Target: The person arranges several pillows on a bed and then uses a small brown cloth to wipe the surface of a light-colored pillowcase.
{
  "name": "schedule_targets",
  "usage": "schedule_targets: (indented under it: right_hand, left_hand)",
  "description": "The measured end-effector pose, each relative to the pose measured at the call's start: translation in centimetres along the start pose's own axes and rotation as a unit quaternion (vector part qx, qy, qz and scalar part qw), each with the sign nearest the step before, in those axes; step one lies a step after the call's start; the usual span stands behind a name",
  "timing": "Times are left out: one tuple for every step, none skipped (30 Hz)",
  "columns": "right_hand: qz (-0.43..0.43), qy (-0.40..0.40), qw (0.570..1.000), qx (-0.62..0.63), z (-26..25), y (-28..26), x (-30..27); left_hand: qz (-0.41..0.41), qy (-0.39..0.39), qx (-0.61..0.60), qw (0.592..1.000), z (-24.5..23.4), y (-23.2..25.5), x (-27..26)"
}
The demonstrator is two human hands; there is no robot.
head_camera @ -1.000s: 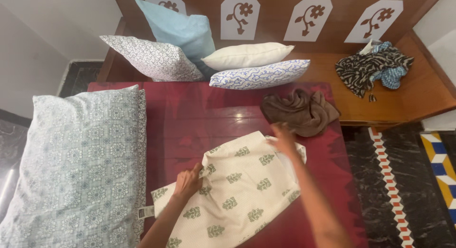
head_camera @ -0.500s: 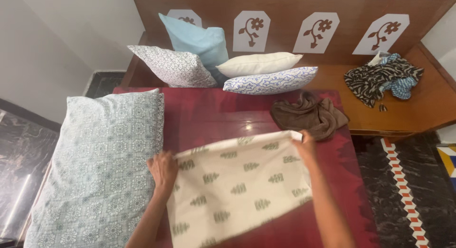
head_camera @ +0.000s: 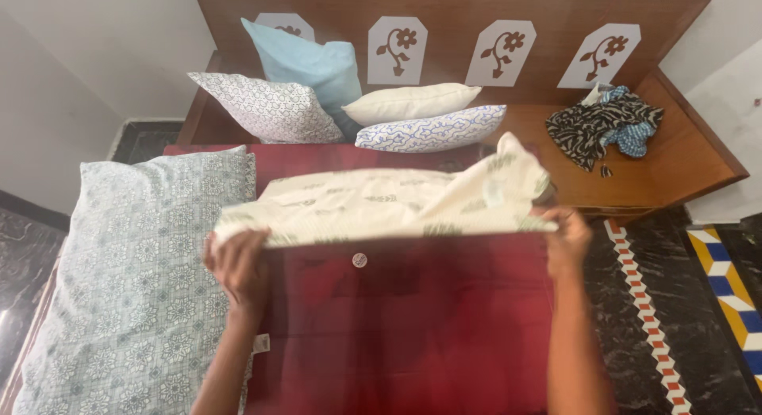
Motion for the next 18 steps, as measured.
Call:
schedule_targets:
  right_hand:
    - [-0.003, -0.031, 0.999, -0.023, -0.1, 2.3, -1.4]
    - [-0.012, -0.072, 0.991, -0.109, 0.0, 4.7, -2.9]
    - [-0.021, -0.113, 0.974, -0.195, 0.1, 7.1, -4.5]
    - [-0.009, -0.171, 0.955, -0.243, 0.5, 9.8, -6.1]
    - [0.004, -0.227, 0.929, -0.291, 0.9, 12.2, -7.8]
    - [0.048, -0.244, 0.915, -0.319, 0.6, 14.6, -9.1]
    - [0.093, -0.257, 0.898, -0.346, 0.5, 16.9, -10.2]
    - [0.099, -0.220, 0.913, -0.330, 0.3, 17.8, -10.5]
    - [0.104, -0.181, 0.926, -0.314, 0.1, 18.3, -10.7]
    - [0.109, -0.141, 0.938, -0.298, -0.6, 18.5, -11.2]
    - [0.160, -0.132, 0.936, -0.284, -1.0, 19.6, -11.9]
    - [0.210, -0.121, 0.932, -0.269, -1.1, 20.6, -12.6]
    - [0.258, -0.111, 0.926, -0.251, -0.9, 21.7, -13.3]
    - [0.199, -0.112, 0.932, -0.281, -0.1, 21.0, -13.2]
    - [0.139, -0.115, 0.933, -0.311, 0.9, 20.2, -12.9]
    - [0.077, -0.118, 0.930, -0.340, 1.9, 19.3, -12.8]
    - [0.107, -0.099, 0.918, -0.368, 1.8, 20.0, -12.9]
    - [0.137, -0.080, 0.905, -0.395, 1.6, 20.7, -13.0]
  left_hand:
    - [-0.008, -0.047, -0.015, 0.999, 0.6, 0.4, -2.6]
    - [0.015, -0.072, -0.015, 0.997, 1.3, 1.3, -4.7]
    - [0.039, -0.096, -0.015, 0.994, 1.7, 1.9, -6.7]
    - [-0.007, -0.176, -0.010, 0.984, 2.7, 1.5, -8.9]
    - [-0.053, -0.255, -0.006, 0.966, 3.4, 1.8, -11.6]
    - [-0.099, -0.332, -0.001, 0.938, 4.1, 1.8, -14.2]
    - [-0.116, -0.361, -0.002, 0.925, 4.4, 1.7, -15.9]
    - [-0.134, -0.391, -0.003, 0.911, 4.9, 1.3, -17.6]
    - [-0.150, -0.419, -0.005, 0.895, 5.7, 0.9, -19.2]
    - [-0.159, -0.437, -0.011, 0.885, 6.3, 0.5, -20.7]
    - [-0.168, -0.453, -0.016, 0.875, 6.9, 0.0, -22.1]
    - [-0.176, -0.470, -0.021, 0.865, 7.6, -0.3, -23.5]
    - [-0.172, -0.474, -0.020, 0.863, 8.1, -0.5, -24.4]
    - [-0.167, -0.479, -0.019, 0.862, 8.6, -0.6, -25.2]
    - [-0.163, -0.482, -0.017, 0.861, 9.1, -0.6, -25.8]
    - [-0.162, -0.493, -0.009, 0.855, 9.7, -0.8, -26.5]
    - [-0.162, -0.504, 0.002, 0.848, 9.9, -0.9, -27.1]
    - [-0.162, -0.515, 0.012, 0.842, 10.2, -1.1, -27.7]
Point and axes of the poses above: each hand's wrist, its own x-axis towards the middle knuckle, its own z-axis out of the palm, y = z × x, the point moved 10 cm from there along x, towards the middle knuckle, and after that the axes turned 2 degrees about -x, right-handed, at the moved point
